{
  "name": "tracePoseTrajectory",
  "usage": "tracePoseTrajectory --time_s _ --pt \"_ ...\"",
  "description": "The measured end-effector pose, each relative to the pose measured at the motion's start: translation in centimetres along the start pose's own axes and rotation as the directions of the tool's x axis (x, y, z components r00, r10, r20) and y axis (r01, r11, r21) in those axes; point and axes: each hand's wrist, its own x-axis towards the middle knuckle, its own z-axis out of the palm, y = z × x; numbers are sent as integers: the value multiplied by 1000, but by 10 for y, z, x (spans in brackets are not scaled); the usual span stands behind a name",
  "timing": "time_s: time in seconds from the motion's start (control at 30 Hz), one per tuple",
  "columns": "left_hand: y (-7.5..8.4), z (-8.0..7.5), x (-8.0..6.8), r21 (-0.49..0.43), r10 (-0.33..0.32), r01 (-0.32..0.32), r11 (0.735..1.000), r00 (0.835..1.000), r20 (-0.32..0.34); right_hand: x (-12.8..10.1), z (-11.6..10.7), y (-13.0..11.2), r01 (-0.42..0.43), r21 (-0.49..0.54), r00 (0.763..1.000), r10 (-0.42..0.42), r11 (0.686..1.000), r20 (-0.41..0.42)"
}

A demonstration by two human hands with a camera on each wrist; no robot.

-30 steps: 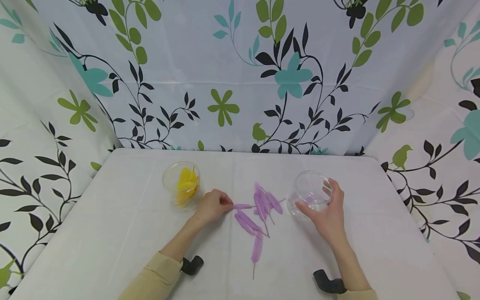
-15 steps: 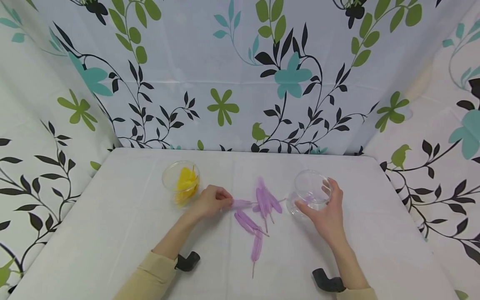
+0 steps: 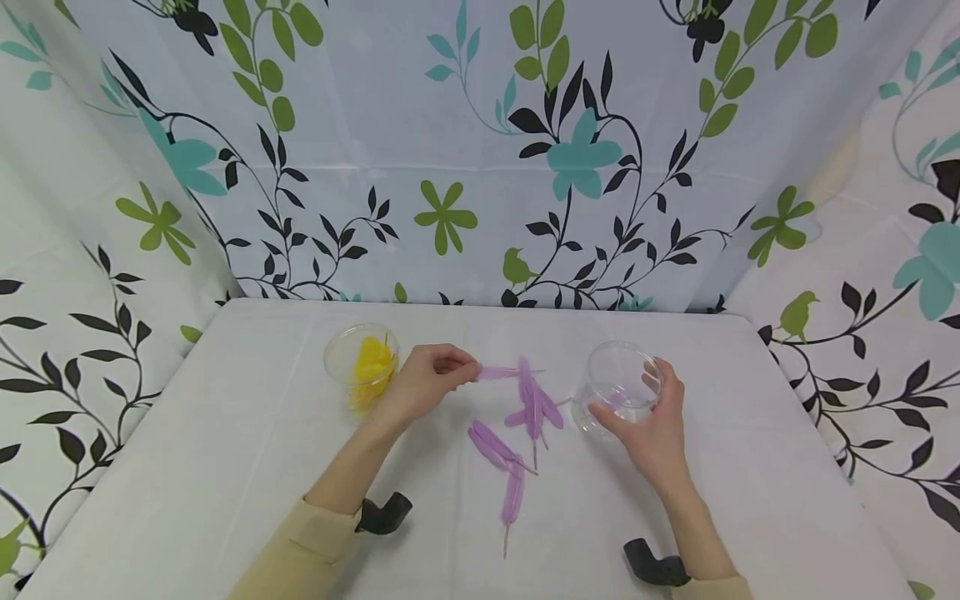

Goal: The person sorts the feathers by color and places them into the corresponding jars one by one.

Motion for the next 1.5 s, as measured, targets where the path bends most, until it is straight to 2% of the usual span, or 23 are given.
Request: tracePoseTrajectory --time_s 0.27,0.47,0.63,0.83,1.07,1.3,1.5 --pt "38 27 17 -66 95 -93 994 995 37 0 -1 2 -2 3 1000 2 1000 -12" --pt "50 55 33 -97 115 -110 989 992 43 1 0 2 -4 26 1000 4 1000 -3" --pt "54 77 41 -48 89 -87 995 995 53 0 1 2 -6 29 1000 6 1000 9" --pt "60 96 44 -11 83 -82 997 994 68 1 1 3 -4 29 1000 4 1000 3" --pt "63 113 45 -33 53 -51 998 997 55 1 1 3 3 21 1000 -3 1000 -8" --pt "61 120 46 -39 28 -26 999 999 42 1 2 5 5 10 1000 -5 1000 -9" --pt "50 114 46 -60 45 -42 997 998 49 1 2 5 1 10 1000 -1 1000 -7"
